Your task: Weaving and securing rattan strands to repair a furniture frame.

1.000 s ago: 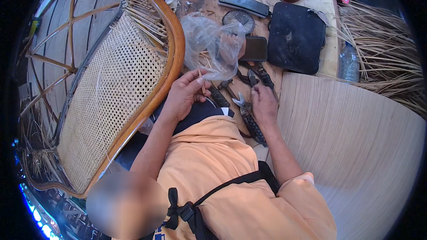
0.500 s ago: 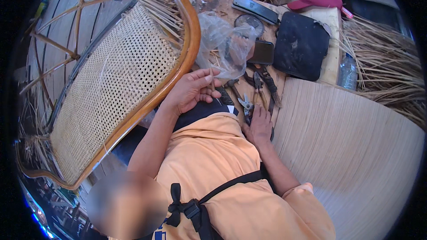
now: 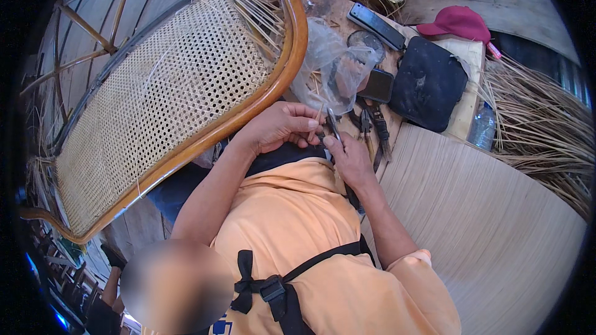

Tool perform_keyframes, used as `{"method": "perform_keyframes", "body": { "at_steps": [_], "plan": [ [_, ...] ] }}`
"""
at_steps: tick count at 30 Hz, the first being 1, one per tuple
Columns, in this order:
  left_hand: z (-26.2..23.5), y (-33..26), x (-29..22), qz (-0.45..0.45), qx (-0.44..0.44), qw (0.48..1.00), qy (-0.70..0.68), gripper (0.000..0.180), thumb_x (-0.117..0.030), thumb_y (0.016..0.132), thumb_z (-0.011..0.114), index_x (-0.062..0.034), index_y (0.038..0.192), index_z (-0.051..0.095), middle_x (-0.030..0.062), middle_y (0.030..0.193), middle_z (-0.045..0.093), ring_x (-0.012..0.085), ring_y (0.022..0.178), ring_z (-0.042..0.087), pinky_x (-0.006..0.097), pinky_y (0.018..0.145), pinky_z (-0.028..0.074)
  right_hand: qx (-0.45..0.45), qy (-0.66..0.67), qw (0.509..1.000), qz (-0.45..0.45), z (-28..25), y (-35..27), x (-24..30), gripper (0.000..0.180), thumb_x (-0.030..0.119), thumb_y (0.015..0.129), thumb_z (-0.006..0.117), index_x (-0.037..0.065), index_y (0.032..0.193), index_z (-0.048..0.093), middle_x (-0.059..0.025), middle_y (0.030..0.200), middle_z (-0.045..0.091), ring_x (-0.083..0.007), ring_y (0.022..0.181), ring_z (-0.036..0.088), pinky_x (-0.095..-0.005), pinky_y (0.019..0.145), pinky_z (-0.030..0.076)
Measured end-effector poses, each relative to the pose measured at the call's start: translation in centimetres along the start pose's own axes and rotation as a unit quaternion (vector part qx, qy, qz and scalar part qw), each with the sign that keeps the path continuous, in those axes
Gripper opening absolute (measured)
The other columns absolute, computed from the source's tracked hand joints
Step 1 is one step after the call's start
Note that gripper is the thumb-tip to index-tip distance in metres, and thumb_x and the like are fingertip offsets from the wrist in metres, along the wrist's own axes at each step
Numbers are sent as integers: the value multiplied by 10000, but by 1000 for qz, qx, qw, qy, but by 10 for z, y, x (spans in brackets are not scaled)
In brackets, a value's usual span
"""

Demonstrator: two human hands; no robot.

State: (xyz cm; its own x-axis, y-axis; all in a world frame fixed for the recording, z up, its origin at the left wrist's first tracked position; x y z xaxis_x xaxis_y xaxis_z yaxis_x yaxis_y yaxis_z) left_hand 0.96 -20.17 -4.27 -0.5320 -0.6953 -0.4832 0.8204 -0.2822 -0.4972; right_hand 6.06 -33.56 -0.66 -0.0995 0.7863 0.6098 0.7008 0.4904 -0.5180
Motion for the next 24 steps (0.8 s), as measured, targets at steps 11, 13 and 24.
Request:
{"method": "perform_keyframes", "body": {
  "at_steps": [11,13,24],
  "plan": [
    [0,-2,2,-7,8,999,33,119,-160,861,590,-50,873,636,-12,712,598,61,617,549,175,543,431,30,-9,995,-97,4,9,32,493,473,905,452,-7,916,565,-159,801,613,-330,787,595,-382,707,451],
    [-1,-1,1,4,-2,999,49,121,-156,860,590,-44,873,636,-12,708,597,62,609,547,176,542,431,14,-19,993,-116,3,9,34,497,475,906,448,-7,909,569,-173,773,604,-337,750,592,-396,688,452],
    [-8,6,2,33,4,999,-20,176,-166,870,594,-25,974,598,19,791,589,103,742,584,227,666,470,-28,-146,987,55,18,-20,-70,362,329,902,482,-13,987,564,-236,794,597,-404,771,585,-448,710,456]
  ]
}}
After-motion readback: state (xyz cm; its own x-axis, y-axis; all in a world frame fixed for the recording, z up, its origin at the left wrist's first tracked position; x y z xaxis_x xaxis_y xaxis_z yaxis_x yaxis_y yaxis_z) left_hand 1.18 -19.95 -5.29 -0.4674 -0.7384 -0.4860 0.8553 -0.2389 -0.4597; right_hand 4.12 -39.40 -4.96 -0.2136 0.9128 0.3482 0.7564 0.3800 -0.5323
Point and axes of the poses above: each hand's wrist, its own y-axis towards the middle knuckle, its own z-axis out of the palm, x = y × z, the point moved 7 cm from there along y, towards the middle knuckle
